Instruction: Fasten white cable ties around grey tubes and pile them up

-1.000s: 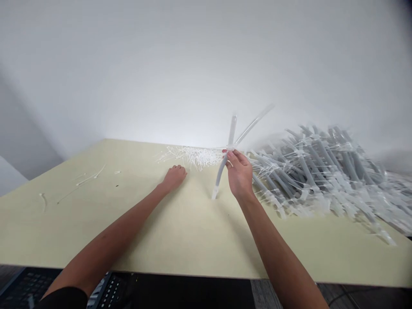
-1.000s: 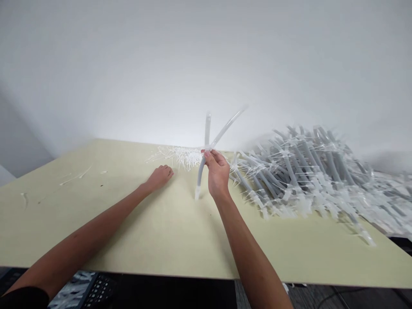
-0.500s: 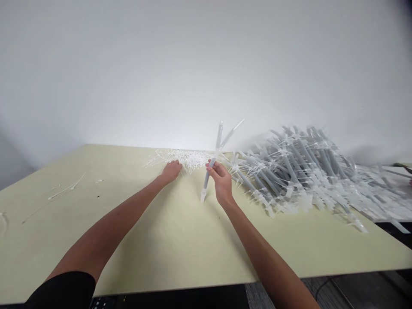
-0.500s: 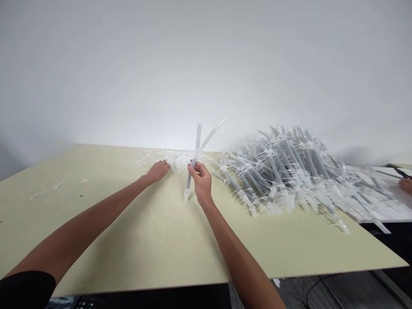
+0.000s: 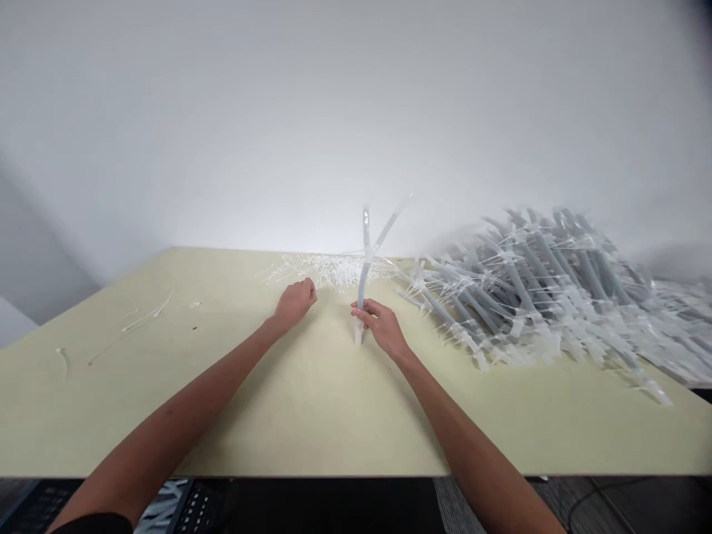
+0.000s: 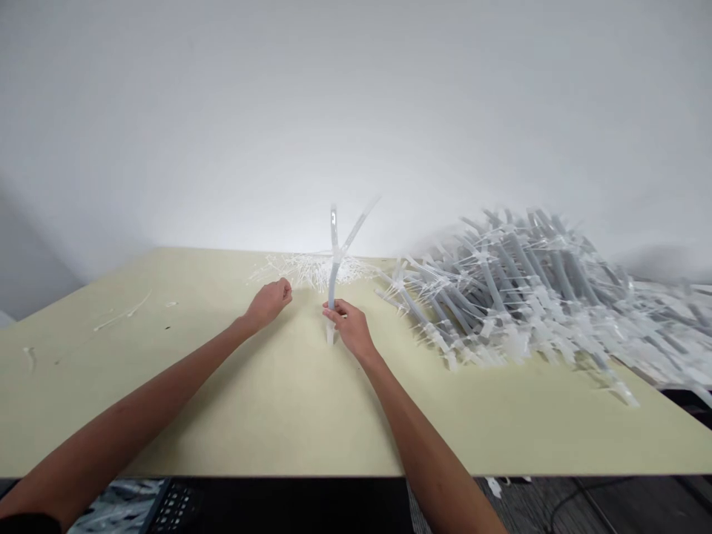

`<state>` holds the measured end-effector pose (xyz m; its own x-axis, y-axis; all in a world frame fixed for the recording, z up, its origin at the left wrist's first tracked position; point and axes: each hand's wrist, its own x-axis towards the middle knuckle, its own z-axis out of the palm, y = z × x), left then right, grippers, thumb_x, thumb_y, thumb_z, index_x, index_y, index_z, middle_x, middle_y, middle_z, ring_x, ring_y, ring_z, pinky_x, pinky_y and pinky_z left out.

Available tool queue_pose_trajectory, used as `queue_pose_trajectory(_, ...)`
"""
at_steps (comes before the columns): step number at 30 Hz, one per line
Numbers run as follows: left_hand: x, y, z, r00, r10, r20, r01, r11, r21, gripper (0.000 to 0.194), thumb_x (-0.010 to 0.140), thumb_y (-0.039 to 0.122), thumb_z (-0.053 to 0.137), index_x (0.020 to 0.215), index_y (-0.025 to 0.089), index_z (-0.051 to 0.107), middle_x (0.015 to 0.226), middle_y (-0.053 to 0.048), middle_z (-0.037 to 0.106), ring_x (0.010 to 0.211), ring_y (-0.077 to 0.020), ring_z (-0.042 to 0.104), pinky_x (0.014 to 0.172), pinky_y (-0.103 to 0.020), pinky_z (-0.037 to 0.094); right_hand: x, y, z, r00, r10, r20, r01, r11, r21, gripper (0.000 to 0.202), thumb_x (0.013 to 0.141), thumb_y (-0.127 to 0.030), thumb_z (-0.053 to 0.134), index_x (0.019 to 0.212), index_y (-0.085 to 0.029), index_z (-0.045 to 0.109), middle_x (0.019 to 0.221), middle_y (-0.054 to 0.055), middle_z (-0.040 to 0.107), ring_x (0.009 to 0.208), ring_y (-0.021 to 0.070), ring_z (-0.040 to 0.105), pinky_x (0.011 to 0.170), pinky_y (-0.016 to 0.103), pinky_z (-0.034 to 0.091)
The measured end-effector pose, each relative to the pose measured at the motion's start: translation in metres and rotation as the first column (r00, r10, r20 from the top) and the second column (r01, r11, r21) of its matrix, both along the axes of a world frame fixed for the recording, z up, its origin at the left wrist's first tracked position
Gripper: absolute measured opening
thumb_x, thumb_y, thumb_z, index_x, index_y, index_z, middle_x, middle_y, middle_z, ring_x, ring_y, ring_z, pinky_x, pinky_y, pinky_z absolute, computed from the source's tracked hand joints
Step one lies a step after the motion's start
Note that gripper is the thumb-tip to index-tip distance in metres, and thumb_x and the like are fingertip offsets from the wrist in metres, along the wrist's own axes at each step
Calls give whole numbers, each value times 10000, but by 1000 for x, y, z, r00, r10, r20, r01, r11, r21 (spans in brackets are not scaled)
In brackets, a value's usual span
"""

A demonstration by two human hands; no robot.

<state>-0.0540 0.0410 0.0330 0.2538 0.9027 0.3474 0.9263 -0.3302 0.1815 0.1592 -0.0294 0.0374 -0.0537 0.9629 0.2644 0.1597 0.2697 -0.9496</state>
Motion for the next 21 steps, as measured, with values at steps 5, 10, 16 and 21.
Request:
queue_pose_trajectory(5, 20, -45, -3, 847, -34, 530, 154, 971, -185, 141, 775, 297, 451, 754, 194, 546, 685, -13, 577, 627, -154, 503, 579, -257, 329, -2, 2, -3, 999, -15, 42, 14, 1000, 24, 241, 667, -401, 612, 802, -215, 684, 725, 5, 627, 674, 156, 531, 617, 286, 425)
queue_pose_trajectory(10, 35, -62, 2, 756, -88, 648, 283, 937, -203, 217, 763, 350, 470, 667, 191, 581, 620, 6, 556, 545, -133, 445, 522, -253, 279, 0, 1, -3, 984, -67, 167, 50, 993, 104, 201, 690, -395, 604, 766, -225, 681, 713, -6, 638, 671, 157, 522, 683, 298, 375)
queue_pose_trajectory(16, 38, -68, 5, 742, -169, 649, 353, 921, -163, 238, 797, 344, 446, 684, 187, 586, 572, 26, 487, 513, -115, 375, 512, -248, 248, 1, 0, 1, 928, -154, 339, 83, 973, 213, 158, 740, -394, 581, 762, -268, 672, 781, 6, 659, 822, 199, 504, 766, 319, 328)
queue_pose_trajectory(21, 40, -71, 11, 766, -203, 610, 355, 925, -138, 251, 832, 335, 400, 743, 182, 577, 614, 23, 493, 538, -110, 386, 526, -241, 265, 1, -2, 5, 887, -126, 444, 42, 980, 195, 169, 787, -395, 525, 756, -243, 593, 771, 3, 655, 770, 182, 531, 717, 285, 338)
